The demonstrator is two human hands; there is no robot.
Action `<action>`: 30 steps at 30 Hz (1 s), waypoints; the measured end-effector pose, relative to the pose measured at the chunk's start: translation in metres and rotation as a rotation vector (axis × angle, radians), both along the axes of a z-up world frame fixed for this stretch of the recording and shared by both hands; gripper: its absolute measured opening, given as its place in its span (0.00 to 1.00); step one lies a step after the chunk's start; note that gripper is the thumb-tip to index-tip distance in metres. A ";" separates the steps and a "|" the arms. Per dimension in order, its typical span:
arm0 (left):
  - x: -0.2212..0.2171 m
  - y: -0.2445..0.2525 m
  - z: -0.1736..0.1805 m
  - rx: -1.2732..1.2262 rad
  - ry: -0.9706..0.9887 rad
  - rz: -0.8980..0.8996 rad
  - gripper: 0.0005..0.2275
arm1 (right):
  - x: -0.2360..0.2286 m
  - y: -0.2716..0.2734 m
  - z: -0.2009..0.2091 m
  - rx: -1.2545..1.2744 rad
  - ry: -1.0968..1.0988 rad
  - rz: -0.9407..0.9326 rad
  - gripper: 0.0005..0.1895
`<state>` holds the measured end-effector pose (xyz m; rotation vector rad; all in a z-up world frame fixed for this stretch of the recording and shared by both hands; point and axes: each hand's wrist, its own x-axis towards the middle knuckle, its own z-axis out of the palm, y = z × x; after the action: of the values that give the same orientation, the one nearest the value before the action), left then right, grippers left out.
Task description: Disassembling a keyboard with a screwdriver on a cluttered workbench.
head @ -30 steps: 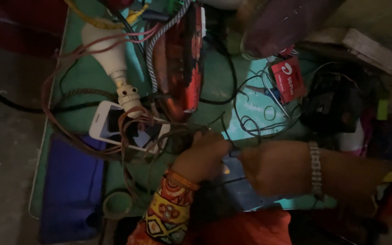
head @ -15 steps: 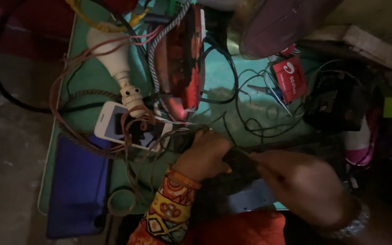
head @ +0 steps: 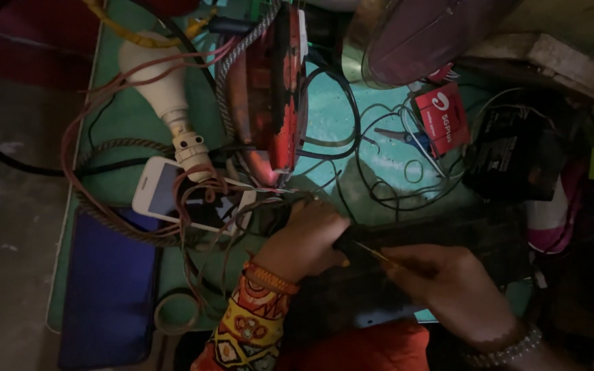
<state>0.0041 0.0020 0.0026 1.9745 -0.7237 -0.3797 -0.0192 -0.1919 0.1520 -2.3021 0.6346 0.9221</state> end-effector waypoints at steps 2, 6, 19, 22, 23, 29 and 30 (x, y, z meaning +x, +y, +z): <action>-0.001 0.000 -0.001 -0.029 -0.009 0.013 0.18 | 0.003 0.007 0.005 -0.020 0.019 -0.007 0.20; 0.000 -0.002 -0.001 -0.019 -0.014 0.020 0.19 | 0.017 0.008 0.010 0.016 0.116 0.056 0.17; 0.000 -0.006 -0.001 0.149 0.080 -0.071 0.16 | 0.044 0.003 -0.017 -0.038 0.247 0.102 0.22; -0.005 -0.004 -0.010 0.053 0.042 -0.018 0.18 | 0.058 -0.014 -0.031 0.069 0.285 0.165 0.12; -0.005 -0.003 -0.009 0.006 0.016 0.010 0.19 | 0.062 -0.033 -0.043 0.221 -0.075 0.794 0.12; 0.002 -0.004 0.016 0.051 0.108 -0.025 0.36 | 0.060 0.009 -0.022 0.046 0.287 0.141 0.12; 0.003 -0.003 0.018 0.055 0.123 -0.027 0.42 | 0.059 0.012 -0.021 0.002 0.254 0.132 0.12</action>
<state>0.0068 -0.0010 0.0210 1.9754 -0.6682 -0.5372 0.0394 -0.1794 0.1310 -2.2653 0.5890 1.2907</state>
